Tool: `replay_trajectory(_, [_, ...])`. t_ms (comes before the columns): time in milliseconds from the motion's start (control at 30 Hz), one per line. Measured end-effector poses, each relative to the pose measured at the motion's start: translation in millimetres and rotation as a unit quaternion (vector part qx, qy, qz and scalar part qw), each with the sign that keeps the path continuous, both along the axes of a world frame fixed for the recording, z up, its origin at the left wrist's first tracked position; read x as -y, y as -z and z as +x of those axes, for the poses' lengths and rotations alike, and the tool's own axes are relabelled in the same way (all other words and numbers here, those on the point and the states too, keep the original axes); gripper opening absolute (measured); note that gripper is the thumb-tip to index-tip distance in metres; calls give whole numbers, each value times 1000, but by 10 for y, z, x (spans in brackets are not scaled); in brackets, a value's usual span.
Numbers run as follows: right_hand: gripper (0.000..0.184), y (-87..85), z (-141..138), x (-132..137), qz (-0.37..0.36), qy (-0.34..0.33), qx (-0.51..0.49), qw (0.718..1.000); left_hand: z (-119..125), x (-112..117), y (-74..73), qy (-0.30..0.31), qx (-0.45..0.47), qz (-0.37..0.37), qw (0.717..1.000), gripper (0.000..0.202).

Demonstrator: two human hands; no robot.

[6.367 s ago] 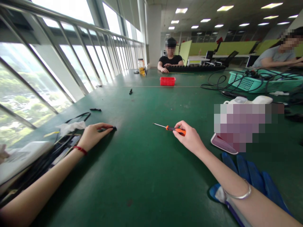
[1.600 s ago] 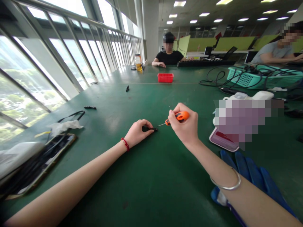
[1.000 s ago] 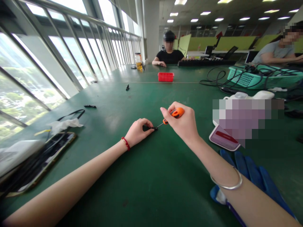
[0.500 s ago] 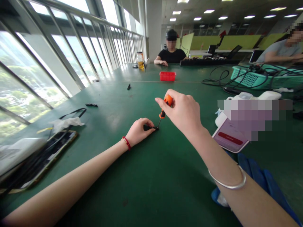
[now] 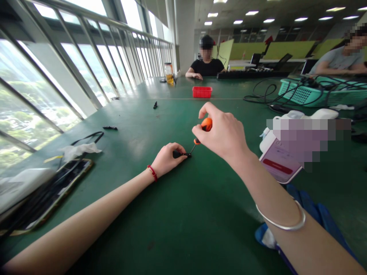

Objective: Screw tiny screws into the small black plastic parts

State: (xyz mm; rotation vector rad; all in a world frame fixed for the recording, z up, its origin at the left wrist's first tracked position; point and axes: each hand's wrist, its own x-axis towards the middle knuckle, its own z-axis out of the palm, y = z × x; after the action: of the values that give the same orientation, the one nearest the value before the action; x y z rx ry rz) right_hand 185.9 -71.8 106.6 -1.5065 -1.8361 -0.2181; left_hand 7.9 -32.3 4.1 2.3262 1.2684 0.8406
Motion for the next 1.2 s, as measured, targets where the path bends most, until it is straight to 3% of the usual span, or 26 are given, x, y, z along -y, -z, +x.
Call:
replay_trajectory(200, [28, 2, -33, 23, -1, 7, 13, 1000, 1, 1, -8, 0, -4, -2, 1000, 8])
replay_trajectory(333, [13, -5, -41, 31, -21, -8, -3, 1000, 5, 2, -12, -2, -2, -5, 1000, 8])
replay_trajectory(567, [27, 3, -56, 33, -16, 18, 5, 1000, 5, 5, -13, 1, -6, -3, 1000, 7])
replay_trajectory(700, [14, 10, -55, 37, -7, -17, -3, 1000, 9, 14, -23, 1, -10, -6, 1000, 7])
replay_trajectory(900, [25, 12, -88, 48, -18, -4, -11, 1000, 12, 19, -34, 2, -11, -3, 1000, 7])
replay_trajectory(1000, [14, 7, -95, 60, -25, -19, -17, 999, 12, 13, -34, 5, -11, -5, 1000, 8])
replay_trajectory(1200, [28, 36, -98, 61, 0, -8, -16, 1000, 9, 9, -29, 5, -9, -7, 1000, 8])
